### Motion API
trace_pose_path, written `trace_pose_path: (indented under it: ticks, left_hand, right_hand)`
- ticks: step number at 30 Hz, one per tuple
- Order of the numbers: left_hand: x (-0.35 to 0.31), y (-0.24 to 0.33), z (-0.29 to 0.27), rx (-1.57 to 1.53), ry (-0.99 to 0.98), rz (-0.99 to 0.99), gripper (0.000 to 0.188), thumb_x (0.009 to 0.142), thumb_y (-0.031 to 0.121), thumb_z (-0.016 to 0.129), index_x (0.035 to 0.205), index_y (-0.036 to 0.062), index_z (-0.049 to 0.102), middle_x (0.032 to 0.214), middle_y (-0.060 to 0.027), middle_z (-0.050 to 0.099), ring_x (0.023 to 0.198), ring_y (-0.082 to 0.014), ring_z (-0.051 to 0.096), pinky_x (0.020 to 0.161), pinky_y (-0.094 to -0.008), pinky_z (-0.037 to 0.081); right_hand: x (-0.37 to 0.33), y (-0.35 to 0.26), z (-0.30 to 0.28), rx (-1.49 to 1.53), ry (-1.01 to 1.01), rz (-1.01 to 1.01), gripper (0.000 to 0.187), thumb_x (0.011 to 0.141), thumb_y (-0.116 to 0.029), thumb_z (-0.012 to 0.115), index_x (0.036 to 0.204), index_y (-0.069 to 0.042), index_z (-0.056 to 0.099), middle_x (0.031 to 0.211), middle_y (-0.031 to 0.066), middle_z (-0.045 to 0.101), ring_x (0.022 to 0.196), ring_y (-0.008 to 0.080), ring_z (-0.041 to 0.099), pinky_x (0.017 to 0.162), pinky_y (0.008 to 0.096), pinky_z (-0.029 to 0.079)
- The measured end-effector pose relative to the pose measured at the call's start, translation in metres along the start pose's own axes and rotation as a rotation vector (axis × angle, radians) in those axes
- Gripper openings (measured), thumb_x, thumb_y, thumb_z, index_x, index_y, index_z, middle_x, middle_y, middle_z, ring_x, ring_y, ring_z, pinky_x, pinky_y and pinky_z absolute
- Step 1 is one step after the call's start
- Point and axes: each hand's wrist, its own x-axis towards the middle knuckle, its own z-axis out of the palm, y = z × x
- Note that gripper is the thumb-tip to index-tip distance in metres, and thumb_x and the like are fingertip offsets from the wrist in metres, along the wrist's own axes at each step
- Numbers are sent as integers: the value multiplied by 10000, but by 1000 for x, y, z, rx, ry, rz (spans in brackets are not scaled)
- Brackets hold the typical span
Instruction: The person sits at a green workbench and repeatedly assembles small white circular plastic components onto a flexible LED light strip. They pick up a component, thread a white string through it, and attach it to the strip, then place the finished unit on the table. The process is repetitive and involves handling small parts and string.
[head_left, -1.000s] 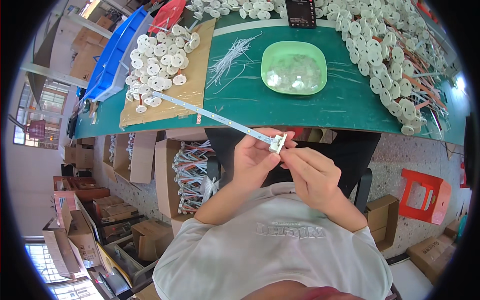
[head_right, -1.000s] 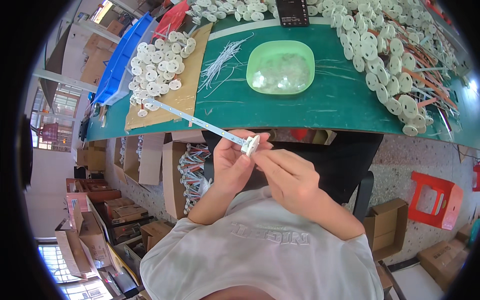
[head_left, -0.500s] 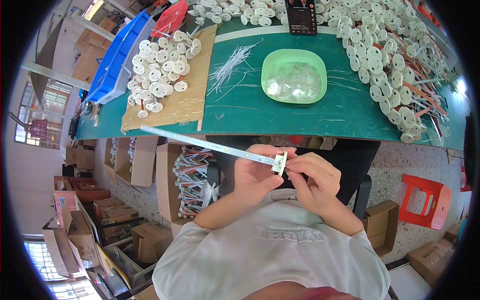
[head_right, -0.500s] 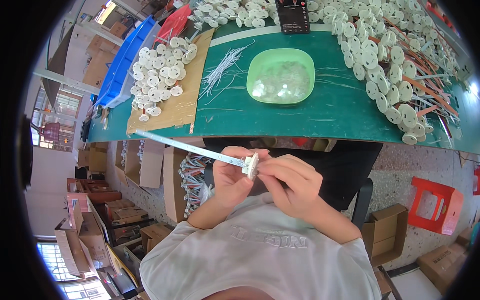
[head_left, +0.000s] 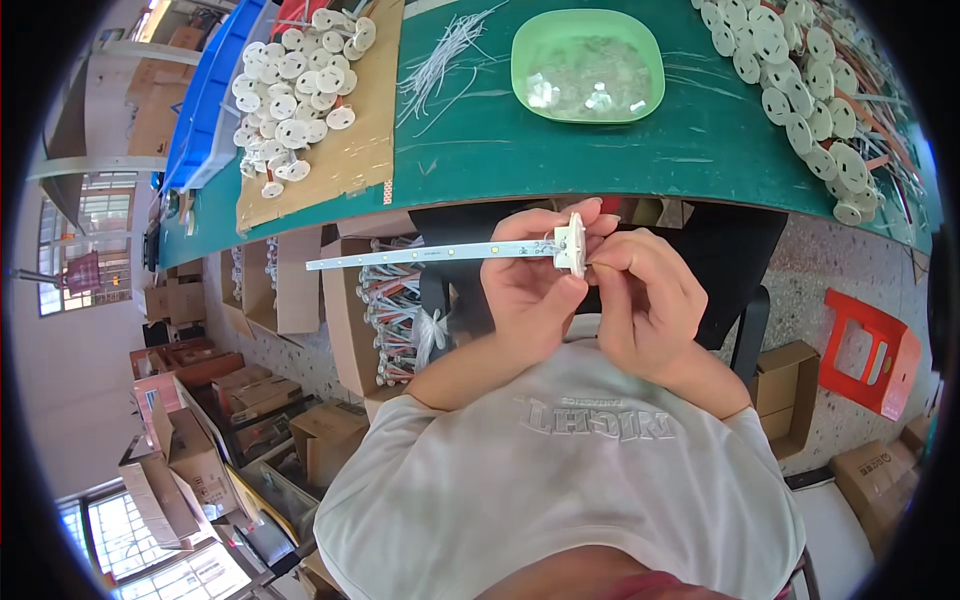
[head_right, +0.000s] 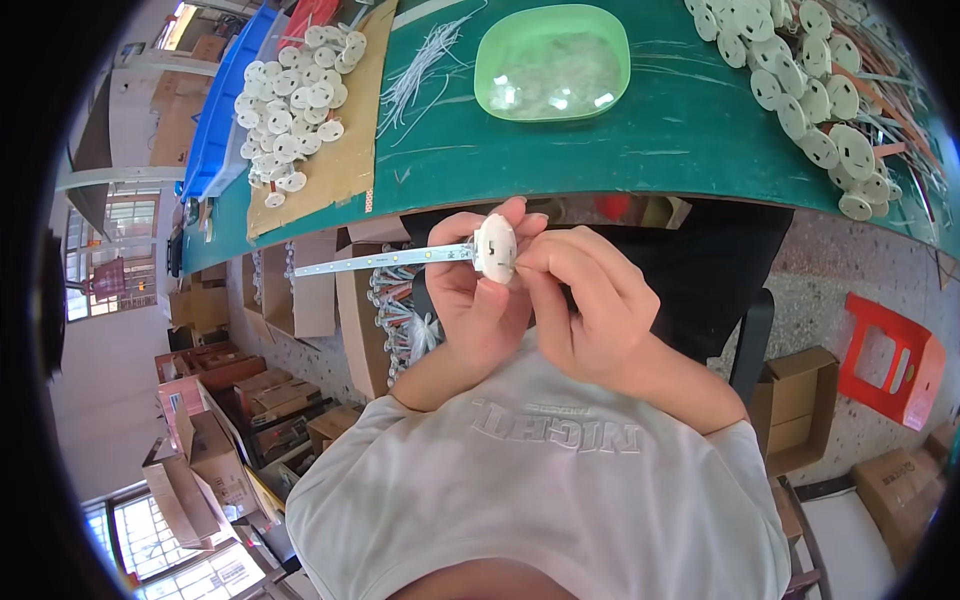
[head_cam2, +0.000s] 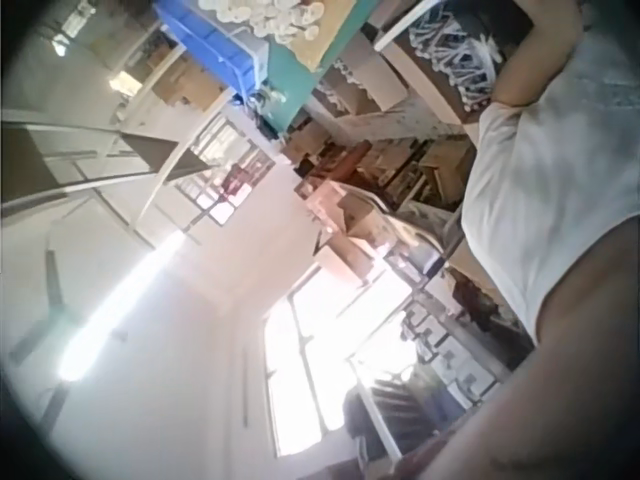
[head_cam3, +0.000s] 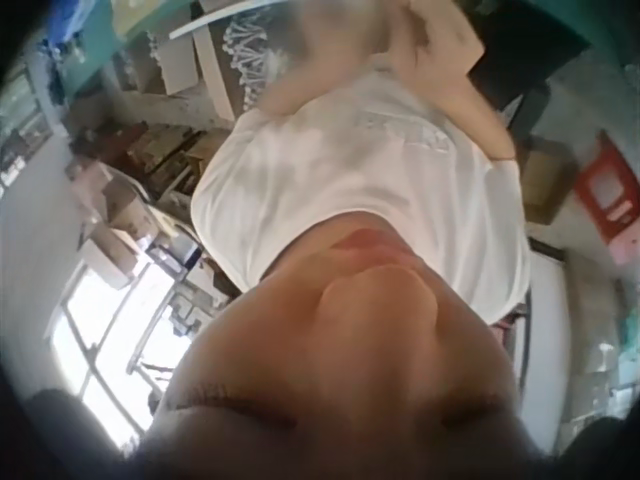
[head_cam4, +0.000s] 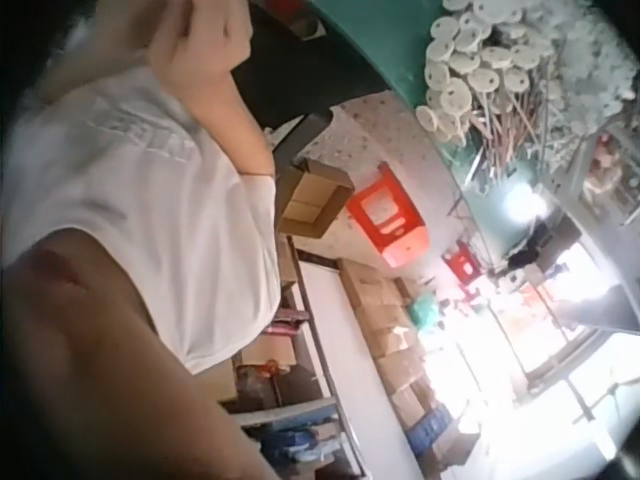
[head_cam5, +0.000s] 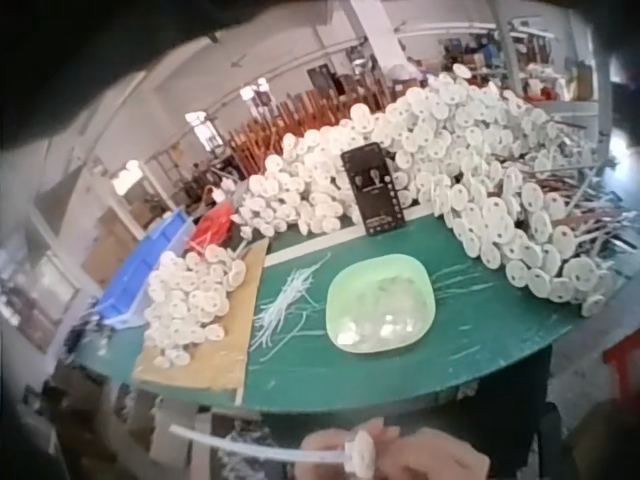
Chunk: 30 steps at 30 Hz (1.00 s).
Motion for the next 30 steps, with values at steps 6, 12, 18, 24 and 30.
trace_pose_path:
  ticks: [6,12,18,24,30]
  left_hand:
    - [1,-4,-3,27,2,37,460,900,1,655,1299,25,427,1372,-284,501,1264,-371,539,1016,-474,509]
    - [0,-6,-7,1,-31,50,430,878,-62,646,1240,54,447,1379,-294,491,1265,-403,532,1041,-496,485]
    - [-3,-7,-8,52,-24,20,409,900,52,678,1238,66,448,1383,-275,503,1244,-397,553,1036,-494,482]
    - [17,17,-12,220,37,36,393,900,107,700,1205,33,462,1246,-283,595,1083,-357,658,943,-498,542]
    - [152,202,-116,1304,190,-148,405,894,204,681,1239,19,578,971,-89,728,764,-89,618,668,-225,481]
  right_hand:
    - [3,1,-2,-62,-29,-44,170,764,135,660,915,64,630,825,160,642,656,263,622,574,310,518]
    - [7,3,-3,-105,-33,-121,173,748,137,655,904,67,631,807,160,641,613,266,608,538,315,504]
    - [5,3,-1,-125,-29,-145,176,747,134,666,908,68,635,805,160,645,604,262,608,521,313,495]
    - [18,3,-9,-76,-84,-137,234,741,54,749,964,56,675,853,151,688,679,265,669,612,308,551]
    - [62,-4,-106,-431,157,-85,127,796,115,675,914,67,660,855,145,694,713,198,655,678,277,520]
